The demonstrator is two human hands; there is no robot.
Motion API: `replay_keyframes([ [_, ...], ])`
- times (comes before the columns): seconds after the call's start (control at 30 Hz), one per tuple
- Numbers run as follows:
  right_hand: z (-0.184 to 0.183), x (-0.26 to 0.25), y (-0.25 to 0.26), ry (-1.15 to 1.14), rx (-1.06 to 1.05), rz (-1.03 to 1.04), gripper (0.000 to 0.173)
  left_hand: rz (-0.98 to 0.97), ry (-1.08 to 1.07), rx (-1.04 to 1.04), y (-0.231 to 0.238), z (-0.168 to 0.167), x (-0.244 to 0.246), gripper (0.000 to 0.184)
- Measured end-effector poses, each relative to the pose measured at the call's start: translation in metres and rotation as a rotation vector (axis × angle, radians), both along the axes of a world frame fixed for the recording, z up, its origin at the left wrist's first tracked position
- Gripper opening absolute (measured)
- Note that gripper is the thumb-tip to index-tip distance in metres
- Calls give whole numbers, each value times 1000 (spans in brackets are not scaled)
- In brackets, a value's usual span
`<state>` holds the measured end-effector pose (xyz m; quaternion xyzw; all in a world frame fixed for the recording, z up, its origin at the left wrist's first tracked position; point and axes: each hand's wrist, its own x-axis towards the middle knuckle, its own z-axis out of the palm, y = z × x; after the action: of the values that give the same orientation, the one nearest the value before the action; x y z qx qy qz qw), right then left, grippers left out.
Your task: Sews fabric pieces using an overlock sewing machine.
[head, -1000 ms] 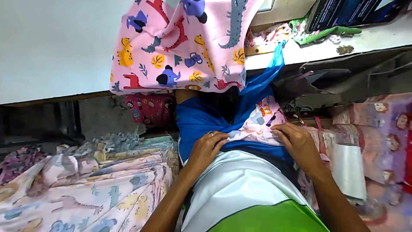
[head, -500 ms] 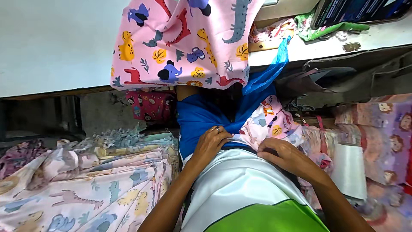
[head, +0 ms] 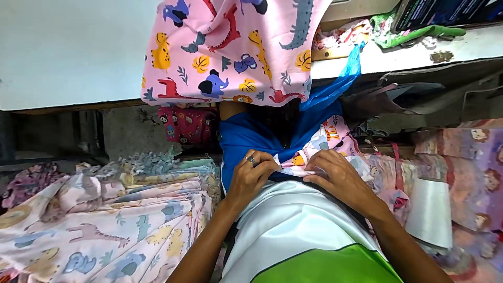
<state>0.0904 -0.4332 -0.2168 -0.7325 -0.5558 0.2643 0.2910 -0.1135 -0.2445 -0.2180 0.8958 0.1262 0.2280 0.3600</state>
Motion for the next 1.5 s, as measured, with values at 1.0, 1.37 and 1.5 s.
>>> replay_keyframes([
  [1.0, 33, 51, -21, -119, 66, -211, 38, -207, 418, -783, -24, 18, 43, 31],
  [1.37, 74, 47, 72, 499, 343, 282, 17, -41, 268, -14, 35, 105, 26, 25],
  [1.5, 76, 51, 72, 510, 385, 245, 12, -2, 132, -326, 48, 108, 16, 17],
])
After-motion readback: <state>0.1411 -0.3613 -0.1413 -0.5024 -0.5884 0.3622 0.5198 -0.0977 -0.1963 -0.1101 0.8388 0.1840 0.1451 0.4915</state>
